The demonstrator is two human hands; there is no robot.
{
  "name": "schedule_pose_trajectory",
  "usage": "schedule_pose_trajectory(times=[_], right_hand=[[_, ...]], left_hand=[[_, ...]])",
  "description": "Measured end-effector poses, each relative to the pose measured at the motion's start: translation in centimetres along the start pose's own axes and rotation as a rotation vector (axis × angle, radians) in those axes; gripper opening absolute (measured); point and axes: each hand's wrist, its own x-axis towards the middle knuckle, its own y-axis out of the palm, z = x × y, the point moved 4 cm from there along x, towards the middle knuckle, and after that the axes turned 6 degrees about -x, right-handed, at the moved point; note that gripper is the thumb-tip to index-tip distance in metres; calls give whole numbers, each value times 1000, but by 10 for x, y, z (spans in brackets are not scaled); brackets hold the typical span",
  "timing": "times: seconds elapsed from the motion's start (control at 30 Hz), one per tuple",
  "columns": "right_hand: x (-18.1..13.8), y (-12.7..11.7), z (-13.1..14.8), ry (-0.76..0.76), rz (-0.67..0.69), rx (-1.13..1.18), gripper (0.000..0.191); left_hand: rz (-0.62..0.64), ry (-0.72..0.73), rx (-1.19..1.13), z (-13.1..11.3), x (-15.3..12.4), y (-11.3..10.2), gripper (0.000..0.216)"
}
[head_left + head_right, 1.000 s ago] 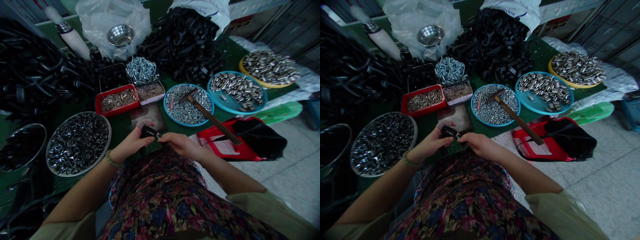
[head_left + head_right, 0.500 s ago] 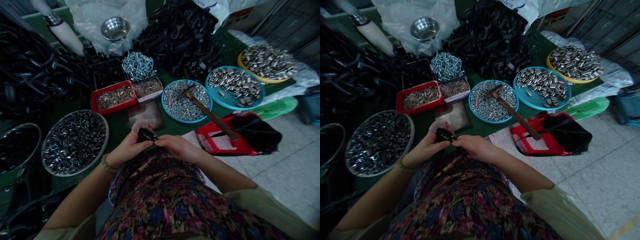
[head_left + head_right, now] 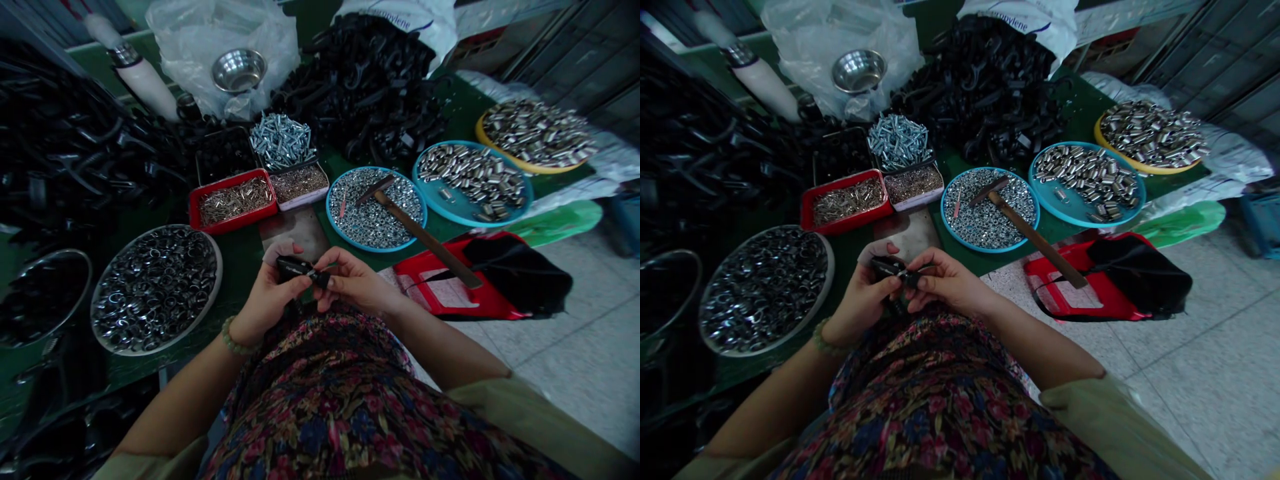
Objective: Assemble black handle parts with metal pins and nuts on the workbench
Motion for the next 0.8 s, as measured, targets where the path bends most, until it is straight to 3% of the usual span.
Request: schedule_pose_trajectory(times=[0.17, 0.3, 0.47, 0.6, 0.8], right_hand=[[1, 3, 11, -171, -86, -129, 20], [2, 3, 12, -97, -86, -185, 23], [7, 5, 4, -35, -133, -39, 33], [6, 9, -1, -85, -158, -64, 27], [-1, 10, 4, -185, -212, -377, 31]], left_hand=[[-4, 32, -175, 5, 1, 3, 46], [-35, 67, -37, 6, 0, -4, 53], [-168, 118, 118, 5, -1, -14, 52], [-134, 94, -20, 5, -2, -7, 52], [-144, 44, -264, 8, -7, 10, 47]])
